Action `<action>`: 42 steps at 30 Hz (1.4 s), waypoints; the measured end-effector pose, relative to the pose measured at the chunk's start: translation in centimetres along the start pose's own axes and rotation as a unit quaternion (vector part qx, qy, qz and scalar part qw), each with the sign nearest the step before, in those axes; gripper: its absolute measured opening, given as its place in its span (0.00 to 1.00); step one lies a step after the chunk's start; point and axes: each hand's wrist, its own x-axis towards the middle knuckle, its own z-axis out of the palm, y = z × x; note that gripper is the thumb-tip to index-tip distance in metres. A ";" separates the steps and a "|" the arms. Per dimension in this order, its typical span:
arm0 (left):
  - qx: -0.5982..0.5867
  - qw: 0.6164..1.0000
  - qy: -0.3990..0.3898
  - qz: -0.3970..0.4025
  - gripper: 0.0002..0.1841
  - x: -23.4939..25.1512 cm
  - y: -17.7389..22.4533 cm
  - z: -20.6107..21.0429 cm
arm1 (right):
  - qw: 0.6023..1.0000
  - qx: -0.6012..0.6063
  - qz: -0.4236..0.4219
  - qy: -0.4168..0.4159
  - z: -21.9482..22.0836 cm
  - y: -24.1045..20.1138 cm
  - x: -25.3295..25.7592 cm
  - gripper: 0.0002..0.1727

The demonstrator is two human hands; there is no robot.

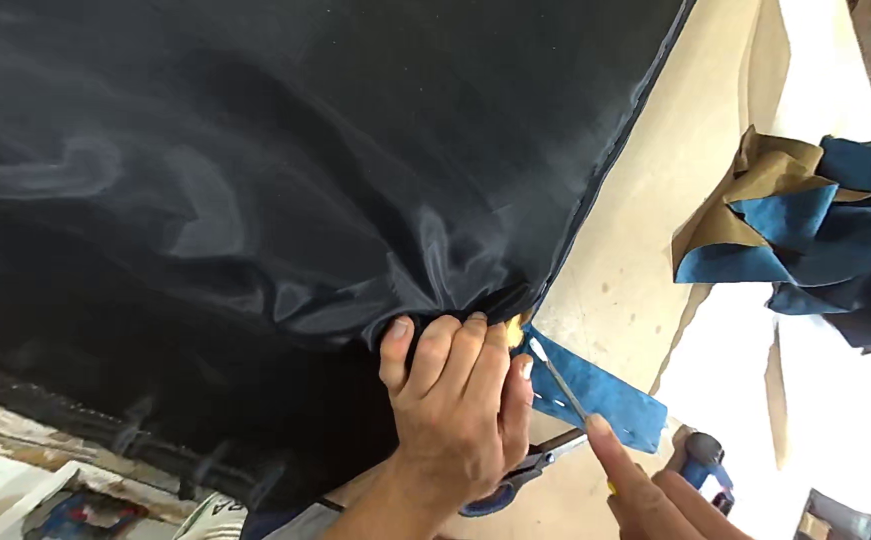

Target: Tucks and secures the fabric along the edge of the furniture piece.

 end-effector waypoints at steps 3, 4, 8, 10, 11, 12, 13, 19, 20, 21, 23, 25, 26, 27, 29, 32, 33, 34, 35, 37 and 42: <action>-0.007 1.000 0.004 0.001 0.17 -0.1 -0.1 0.0 | 0.993 0.111 -0.020 0.026 1.9 1.4 0.1 0.25; -0.009 1.000 0.005 0.002 0.17 -0.1 -0.2 0.1 | 0.989 0.141 -0.027 0.036 2.4 1.9 0.2 0.24; 0.003 1.000 0.005 0.015 0.19 0.1 -0.4 0.1 | 0.984 0.161 -0.057 0.046 3.1 3.8 0.8 0.25; 0.008 1.000 0.000 0.015 0.19 0.2 -0.3 0.0 | 0.988 0.097 -0.082 0.091 4.4 4.5 0.9 0.26; 0.009 1.000 -0.002 0.014 0.18 0.2 -0.2 -0.1 | 0.986 0.076 -0.093 0.117 5.3 4.7 1.0 0.27; 0.009 1.000 -0.002 0.012 0.18 0.3 -0.2 -0.1 | 0.983 0.090 -0.097 0.126 5.8 4.9 1.2 0.26; 0.011 1.000 0.000 0.012 0.17 0.4 -0.2 -0.1 | 0.978 0.141 -0.094 0.119 6.1 5.0 1.4 0.26; 0.020 1.000 -0.002 0.020 0.18 0.3 -0.3 0.0 | 0.924 0.378 -0.047 0.023 5.4 6.0 2.0 0.24; 0.022 1.000 -0.003 0.020 0.18 0.2 -0.3 0.0 | 0.947 0.312 -0.060 0.049 5.9 6.3 2.0 0.24; 0.022 1.000 -0.004 0.020 0.18 0.1 -0.2 -0.1 | 0.962 0.249 -0.074 0.086 6.6 6.4 1.9 0.25; 0.020 1.000 -0.005 0.022 0.18 0.2 -0.2 -0.1 | 0.954 0.265 -0.083 0.111 7.7 6.3 2.0 0.25; 0.022 0.999 -0.004 0.024 0.18 0.3 -0.3 -0.2 | 0.858 0.512 -0.045 0.006 7.3 6.0 2.2 0.24; 0.023 0.999 -0.001 0.028 0.18 0.4 -0.4 -0.2 | 0.762 0.644 -0.013 -0.067 6.9 6.2 2.4 0.26; 0.023 0.999 -0.001 0.031 0.18 0.4 -0.3 -0.3 | 0.668 0.733 0.012 -0.128 6.9 6.6 2.5 0.27; 0.024 0.999 -0.003 0.035 0.18 0.5 -0.2 -0.5 | 0.582 0.793 0.013 -0.180 7.4 7.2 2.6 0.29; 0.027 0.999 0.003 0.038 0.19 0.3 -0.4 -0.4 | 0.727 0.674 -0.042 -0.122 6.7 7.3 3.1 0.27; 0.025 0.999 0.004 0.041 0.19 0.3 -0.4 -0.4 | 0.726 0.674 -0.045 -0.127 6.4 7.3 3.2 0.28; 0.024 0.999 0.003 0.044 0.19 0.4 -0.3 -0.4 | 0.694 0.703 -0.043 -0.148 6.4 7.4 3.2 0.28; 0.022 0.999 0.003 0.044 0.19 0.5 -0.3 -0.5 | 0.643 0.745 -0.041 -0.170 6.8 7.6 3.1 0.29; 0.024 0.999 -0.001 0.040 0.19 0.6 -0.4 -0.7 | 0.542 0.817 -0.064 -0.186 8.0 8.8 2.5 0.29; 0.039 0.998 -0.017 0.035 0.21 0.5 -0.4 -0.9 | 0.737 0.662 -0.129 0.047 3.5 14.3 2.3 0.27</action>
